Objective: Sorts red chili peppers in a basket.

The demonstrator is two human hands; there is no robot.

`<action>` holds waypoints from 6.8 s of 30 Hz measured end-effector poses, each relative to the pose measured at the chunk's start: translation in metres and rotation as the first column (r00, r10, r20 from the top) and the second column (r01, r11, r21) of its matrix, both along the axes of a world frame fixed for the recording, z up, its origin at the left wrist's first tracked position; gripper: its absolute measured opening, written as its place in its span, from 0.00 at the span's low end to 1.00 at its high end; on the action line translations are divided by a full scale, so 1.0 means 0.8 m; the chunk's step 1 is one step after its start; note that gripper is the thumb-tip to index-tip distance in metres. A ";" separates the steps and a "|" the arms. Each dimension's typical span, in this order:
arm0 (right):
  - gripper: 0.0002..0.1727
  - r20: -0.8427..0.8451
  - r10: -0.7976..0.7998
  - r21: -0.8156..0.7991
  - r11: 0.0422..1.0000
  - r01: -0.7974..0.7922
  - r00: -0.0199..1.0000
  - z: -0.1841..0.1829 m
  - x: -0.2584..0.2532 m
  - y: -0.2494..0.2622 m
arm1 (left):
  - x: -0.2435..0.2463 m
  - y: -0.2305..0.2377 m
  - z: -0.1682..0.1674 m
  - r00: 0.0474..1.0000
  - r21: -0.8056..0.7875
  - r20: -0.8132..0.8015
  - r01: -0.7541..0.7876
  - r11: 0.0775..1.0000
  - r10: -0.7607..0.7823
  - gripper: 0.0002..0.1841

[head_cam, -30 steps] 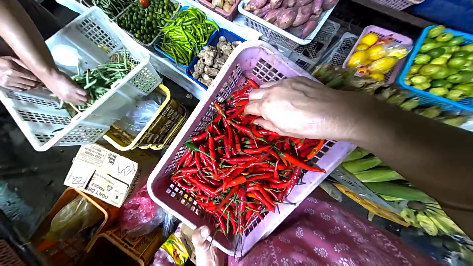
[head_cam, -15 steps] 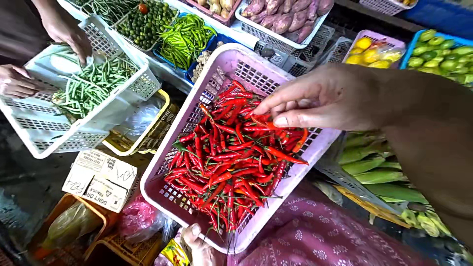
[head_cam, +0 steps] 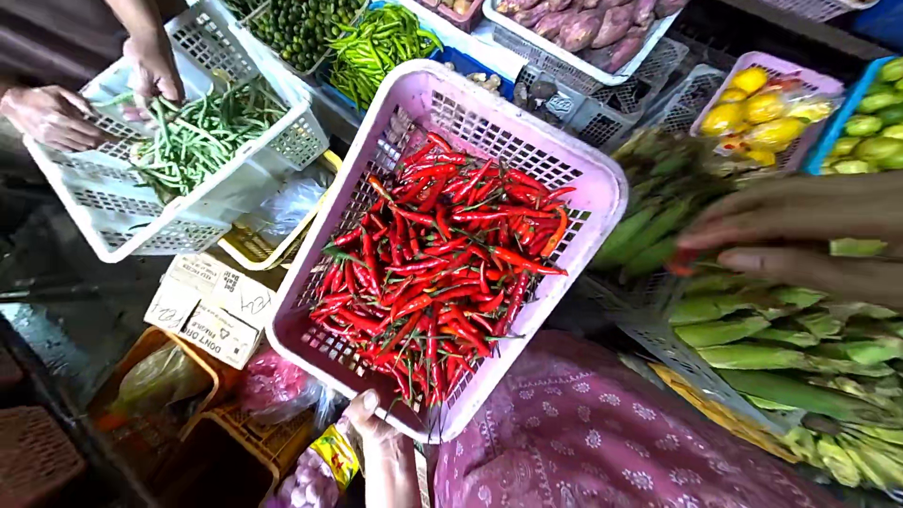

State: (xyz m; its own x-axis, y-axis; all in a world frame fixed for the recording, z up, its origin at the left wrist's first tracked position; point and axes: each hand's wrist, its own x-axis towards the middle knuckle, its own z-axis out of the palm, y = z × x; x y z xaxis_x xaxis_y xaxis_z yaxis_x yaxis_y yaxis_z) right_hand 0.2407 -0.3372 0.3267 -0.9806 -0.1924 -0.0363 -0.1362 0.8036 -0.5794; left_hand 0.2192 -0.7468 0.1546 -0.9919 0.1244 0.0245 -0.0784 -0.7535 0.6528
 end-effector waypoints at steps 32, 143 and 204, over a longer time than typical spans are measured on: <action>0.16 -0.248 0.075 -0.086 0.991 -0.099 0.966 -0.017 -0.100 -0.083 | 0.046 0.037 0.013 0.949 0.053 0.003 0.314 0.948 -0.315 0.17; 0.11 -0.088 0.302 0.408 0.880 -0.243 0.949 -0.034 -0.128 -0.155 | 0.088 0.006 0.013 0.968 -0.034 0.152 0.207 0.978 -0.200 0.14; 0.14 -0.244 0.268 0.143 0.960 -0.239 0.932 -0.018 -0.160 -0.130 | 0.030 0.014 0.035 0.990 -0.076 0.139 0.043 0.996 -0.032 0.11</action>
